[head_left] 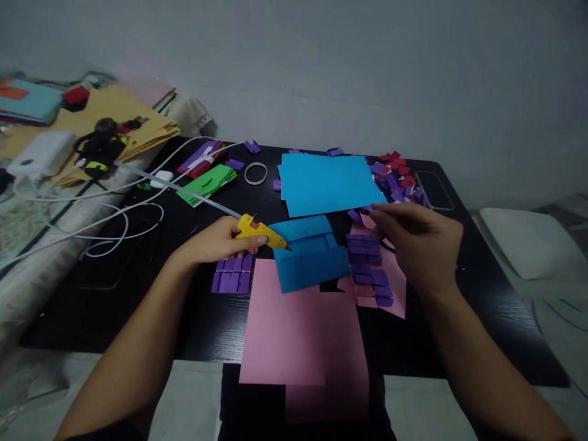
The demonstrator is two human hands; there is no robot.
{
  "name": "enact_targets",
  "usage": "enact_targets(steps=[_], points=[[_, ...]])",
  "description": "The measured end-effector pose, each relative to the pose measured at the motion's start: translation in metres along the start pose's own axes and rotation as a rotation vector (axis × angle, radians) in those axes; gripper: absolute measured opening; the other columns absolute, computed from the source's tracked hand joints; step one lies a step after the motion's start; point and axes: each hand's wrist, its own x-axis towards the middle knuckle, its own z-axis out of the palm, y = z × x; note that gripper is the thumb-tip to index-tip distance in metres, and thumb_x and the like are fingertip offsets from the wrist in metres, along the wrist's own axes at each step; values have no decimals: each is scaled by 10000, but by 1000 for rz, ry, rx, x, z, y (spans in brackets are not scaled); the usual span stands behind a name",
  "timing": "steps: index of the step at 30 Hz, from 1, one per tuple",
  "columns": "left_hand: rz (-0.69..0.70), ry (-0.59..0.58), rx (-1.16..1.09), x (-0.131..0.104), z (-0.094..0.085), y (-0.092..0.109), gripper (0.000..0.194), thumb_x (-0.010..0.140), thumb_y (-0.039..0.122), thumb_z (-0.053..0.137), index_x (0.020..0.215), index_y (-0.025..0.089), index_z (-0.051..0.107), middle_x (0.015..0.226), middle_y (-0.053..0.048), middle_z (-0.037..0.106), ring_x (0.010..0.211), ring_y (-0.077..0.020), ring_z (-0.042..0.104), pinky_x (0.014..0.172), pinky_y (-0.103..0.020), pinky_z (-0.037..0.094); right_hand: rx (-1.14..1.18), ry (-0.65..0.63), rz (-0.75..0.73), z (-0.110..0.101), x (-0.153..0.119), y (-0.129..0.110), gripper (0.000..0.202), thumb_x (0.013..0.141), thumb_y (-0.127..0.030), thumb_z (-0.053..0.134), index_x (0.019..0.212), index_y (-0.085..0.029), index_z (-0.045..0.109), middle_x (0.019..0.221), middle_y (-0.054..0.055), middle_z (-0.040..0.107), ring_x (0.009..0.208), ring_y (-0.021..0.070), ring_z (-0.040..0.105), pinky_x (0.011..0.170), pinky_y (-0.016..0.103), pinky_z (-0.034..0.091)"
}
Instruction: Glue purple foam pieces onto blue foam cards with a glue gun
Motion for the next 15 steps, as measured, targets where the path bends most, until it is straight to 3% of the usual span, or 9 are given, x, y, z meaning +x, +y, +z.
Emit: enact_targets(steps=[9, 15], points=[[122, 71, -17, 6, 7, -1, 450, 892, 625, 729, 794, 188, 758, 574, 7, 621, 480, -107, 508, 434, -213, 371, 152, 96, -18, -14, -10, -32, 92, 892, -230, 874, 960, -281, 841, 758, -1, 756, 601, 183, 720, 563, 362, 633], [215, 133, -7, 8, 23, -2, 434, 919, 603, 719, 865, 176, 775, 637, 14, 630, 540, -110, 518, 475, -212, 382, 262, 27, -65, -16, -15, -48, 106, 905, -184, 859, 982, -256, 841, 738, -23, 746, 629, 151, 731, 593, 305, 645]])
